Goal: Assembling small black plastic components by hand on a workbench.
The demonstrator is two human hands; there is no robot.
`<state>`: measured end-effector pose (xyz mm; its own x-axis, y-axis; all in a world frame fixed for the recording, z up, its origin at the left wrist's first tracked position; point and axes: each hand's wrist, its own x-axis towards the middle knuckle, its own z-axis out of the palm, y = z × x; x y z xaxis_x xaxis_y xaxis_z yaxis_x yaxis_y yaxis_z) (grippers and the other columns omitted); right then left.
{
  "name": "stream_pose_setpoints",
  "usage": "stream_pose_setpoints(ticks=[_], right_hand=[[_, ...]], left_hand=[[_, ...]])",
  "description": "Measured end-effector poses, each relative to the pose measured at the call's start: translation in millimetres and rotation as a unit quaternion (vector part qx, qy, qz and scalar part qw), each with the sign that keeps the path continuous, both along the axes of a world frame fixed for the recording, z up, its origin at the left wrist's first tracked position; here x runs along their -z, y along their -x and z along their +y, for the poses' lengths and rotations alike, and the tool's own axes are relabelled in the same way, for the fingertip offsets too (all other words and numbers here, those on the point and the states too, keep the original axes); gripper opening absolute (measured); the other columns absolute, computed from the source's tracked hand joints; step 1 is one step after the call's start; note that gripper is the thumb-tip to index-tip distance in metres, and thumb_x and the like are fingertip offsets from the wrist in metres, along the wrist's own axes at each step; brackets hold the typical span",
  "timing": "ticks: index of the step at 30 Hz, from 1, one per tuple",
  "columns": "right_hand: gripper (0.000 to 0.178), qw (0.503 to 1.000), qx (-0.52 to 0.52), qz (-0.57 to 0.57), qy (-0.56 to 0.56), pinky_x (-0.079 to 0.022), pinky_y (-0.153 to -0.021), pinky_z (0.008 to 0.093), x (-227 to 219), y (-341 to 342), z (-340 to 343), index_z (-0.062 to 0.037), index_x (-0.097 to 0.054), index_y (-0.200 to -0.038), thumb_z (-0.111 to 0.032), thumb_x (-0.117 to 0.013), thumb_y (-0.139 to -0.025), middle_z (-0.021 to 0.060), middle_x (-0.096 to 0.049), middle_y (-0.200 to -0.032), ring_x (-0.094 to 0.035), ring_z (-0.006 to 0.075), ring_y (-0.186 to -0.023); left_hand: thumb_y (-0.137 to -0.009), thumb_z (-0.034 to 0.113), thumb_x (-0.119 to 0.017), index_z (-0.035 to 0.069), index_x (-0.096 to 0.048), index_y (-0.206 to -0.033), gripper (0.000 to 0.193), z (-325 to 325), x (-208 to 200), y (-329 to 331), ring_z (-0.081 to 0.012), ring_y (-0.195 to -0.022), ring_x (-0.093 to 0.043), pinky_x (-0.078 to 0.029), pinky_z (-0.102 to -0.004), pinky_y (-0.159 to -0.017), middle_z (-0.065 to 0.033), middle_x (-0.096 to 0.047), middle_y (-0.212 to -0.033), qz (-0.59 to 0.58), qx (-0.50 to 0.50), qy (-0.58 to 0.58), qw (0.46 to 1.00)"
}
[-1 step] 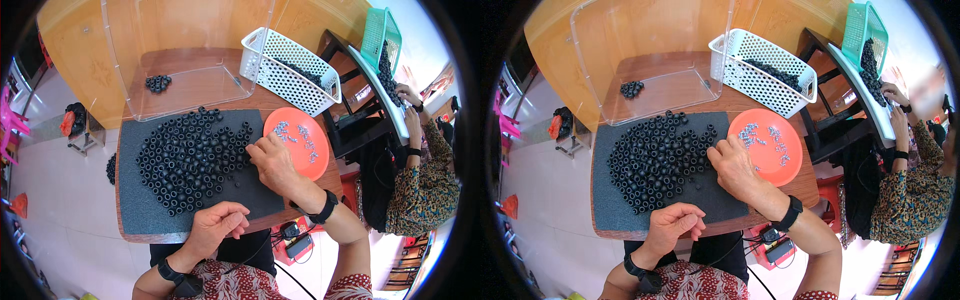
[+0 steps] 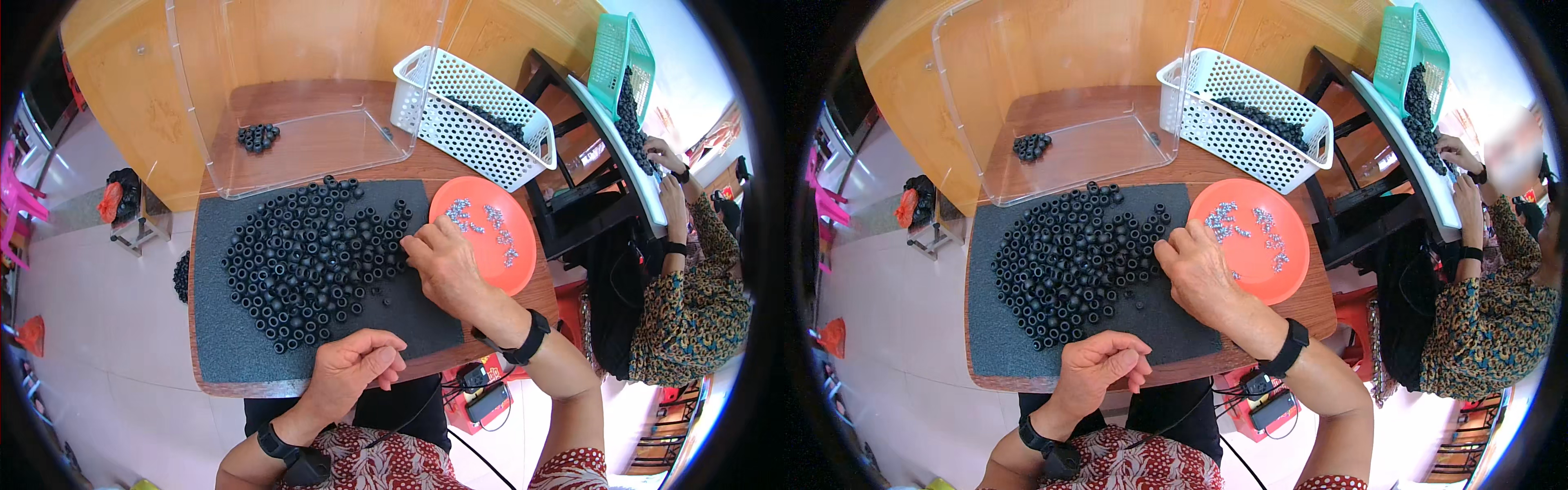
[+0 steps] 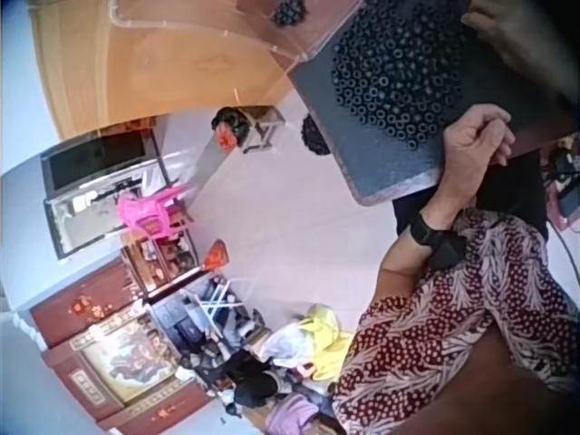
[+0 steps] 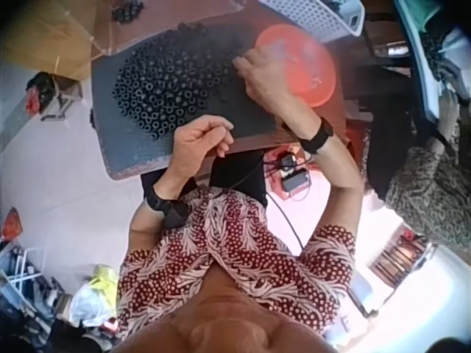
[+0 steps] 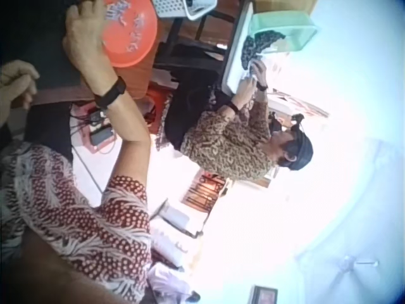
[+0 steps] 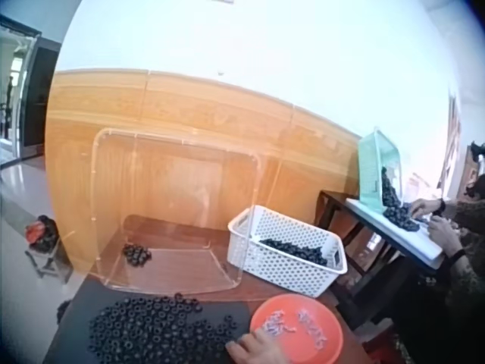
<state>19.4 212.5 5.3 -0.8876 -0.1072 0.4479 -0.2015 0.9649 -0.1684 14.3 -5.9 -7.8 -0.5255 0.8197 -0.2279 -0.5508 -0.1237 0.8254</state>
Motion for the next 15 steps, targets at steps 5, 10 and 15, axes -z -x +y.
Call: stream_pose_setpoints(ticks=[5, 10, 15], right_hand=[[0.017, 1.000, 0.009, 0.014, -0.009, -0.040, -0.067, 0.0384, 1, 2, 5, -0.0012, -0.057, -0.076, 0.005, -0.060, -0.060, 0.0099, -0.048, -0.073, -0.047, 0.0280, -0.077], [0.017, 0.994, 0.029, 0.064, 0.085, -0.041, -0.060, 0.0374, -21, -26, -10, 0.0004, -0.060, -0.080, 0.003, -0.066, -0.065, 0.0109, -0.051, -0.071, -0.049, 0.0270, -0.070], [0.016, 0.923, 0.053, -0.073, 0.374, -0.044, -0.056, 0.0286, -35, -74, -45, 0.0008, -0.063, -0.085, -0.005, -0.070, -0.072, 0.0093, -0.056, -0.072, -0.054, 0.0195, -0.065]], left_hand=[[-0.091, 0.010, -0.054, -0.005, -0.059, -0.100, 0.018, 0, -2, -1, -0.0121, -0.066, -0.060, -0.052, -0.0238, -0.058, -0.0112, -0.063, -0.082, 0.011, -0.005, -0.004, 1.000], [-0.091, 0.009, -0.054, -0.004, -0.058, -0.101, 0.018, 2, 2, -3, -0.0129, -0.065, -0.060, -0.052, -0.0238, -0.057, -0.0110, -0.063, -0.082, 0.008, -0.017, -0.020, 1.000], [-0.089, 0.009, -0.056, -0.004, -0.056, -0.105, 0.021, 5, -5, -8, -0.0131, -0.065, -0.059, -0.050, -0.0237, -0.059, -0.0100, -0.063, -0.082, 0.026, -0.087, -0.021, 0.996]])
